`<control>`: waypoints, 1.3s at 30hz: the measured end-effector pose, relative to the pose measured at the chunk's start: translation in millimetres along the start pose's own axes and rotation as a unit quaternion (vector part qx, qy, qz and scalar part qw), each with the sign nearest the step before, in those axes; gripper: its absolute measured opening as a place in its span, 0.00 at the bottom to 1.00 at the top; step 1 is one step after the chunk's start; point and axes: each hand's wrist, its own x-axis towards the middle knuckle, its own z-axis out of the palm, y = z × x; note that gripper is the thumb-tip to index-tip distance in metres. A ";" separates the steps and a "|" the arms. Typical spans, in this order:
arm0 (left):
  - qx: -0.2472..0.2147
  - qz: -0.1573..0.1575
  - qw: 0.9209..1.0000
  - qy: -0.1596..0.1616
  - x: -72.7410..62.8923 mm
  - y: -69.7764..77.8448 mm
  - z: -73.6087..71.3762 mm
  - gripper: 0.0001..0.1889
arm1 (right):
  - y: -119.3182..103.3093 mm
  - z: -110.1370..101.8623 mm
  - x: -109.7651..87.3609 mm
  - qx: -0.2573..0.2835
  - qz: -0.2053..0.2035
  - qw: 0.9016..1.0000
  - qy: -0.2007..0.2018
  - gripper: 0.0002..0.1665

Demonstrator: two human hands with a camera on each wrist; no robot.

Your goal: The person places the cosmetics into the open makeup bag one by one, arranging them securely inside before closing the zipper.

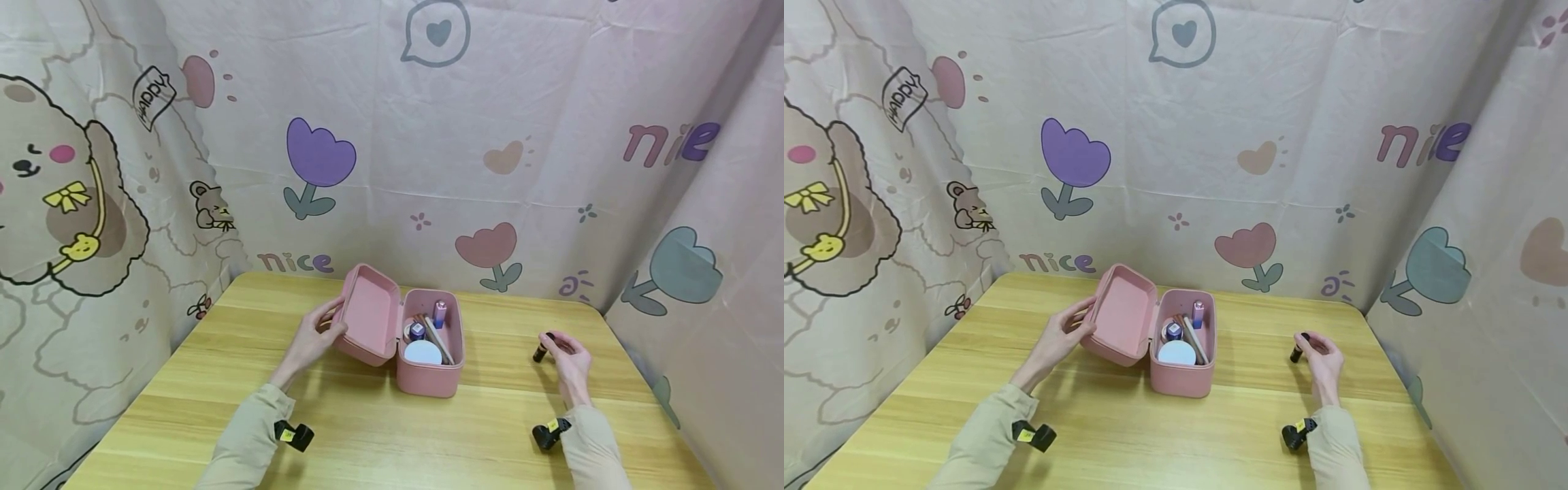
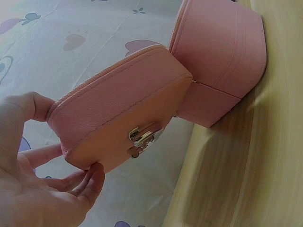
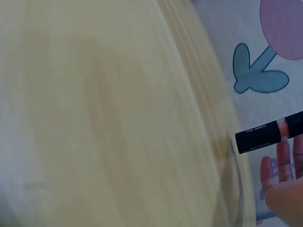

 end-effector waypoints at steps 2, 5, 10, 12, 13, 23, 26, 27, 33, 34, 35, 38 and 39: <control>-0.002 -0.001 1.000 -0.002 -0.4 0.7 -0.2 0.31 | -3.0 4.6 -0.4 0.005 -0.001 1.000 -0.008 0.13; -0.007 -0.004 1.000 -0.003 -0.8 1.6 -0.5 0.31 | -7.8 13.6 -0.7 0.024 -0.005 0.999 -0.026 0.15; -0.010 -0.007 1.000 -0.003 -1.4 2.3 -0.6 0.31 | -14.4 31.2 -2.0 0.050 -0.018 0.997 -0.056 0.12; -0.009 -0.007 1.000 -0.003 -1.4 2.3 -0.5 0.31 | -16.6 38.3 -2.5 0.056 -0.019 0.996 -0.065 0.10; -0.009 -0.007 1.000 -0.003 -1.3 2.3 -0.5 0.31 | -17.8 41.9 -2.8 0.058 -0.019 0.996 -0.069 0.09; -0.005 -0.005 1.000 -0.001 0.4 1.1 -0.1 0.31 | -30.4 77.9 -3.3 0.093 -0.048 0.987 -0.119 0.09; -0.006 -0.004 1.000 -0.002 0.8 0.0 0.0 0.32 | -34.2 85.4 -3.5 0.099 -0.050 0.985 -0.133 0.09; -0.007 -0.004 1.000 -0.003 0.9 -0.1 0.0 0.32 | -35.6 87.7 -3.7 0.099 -0.052 0.984 -0.135 0.09; -0.008 -0.008 1.000 -0.004 1.6 -0.5 -0.9 0.32 | -44.5 100.0 -3.9 0.088 -0.066 0.983 -0.147 0.09; -0.008 -0.009 1.000 -0.003 1.5 -0.3 -0.8 0.32 | -46.1 101.8 -3.8 0.088 -0.069 0.982 -0.151 0.09; -0.008 -0.010 1.000 -0.004 1.5 -0.1 -0.7 0.32 | -47.7 103.7 -3.9 0.091 -0.071 0.981 -0.156 0.09; -0.007 -0.011 1.000 -0.005 1.2 0.7 -0.3 0.32 | -52.7 109.6 -4.7 0.090 -0.077 0.978 -0.170 0.09; -0.008 -0.011 1.000 -0.005 1.2 0.9 -0.2 0.32 | -54.3 111.6 -5.3 0.088 -0.079 0.978 -0.174 0.09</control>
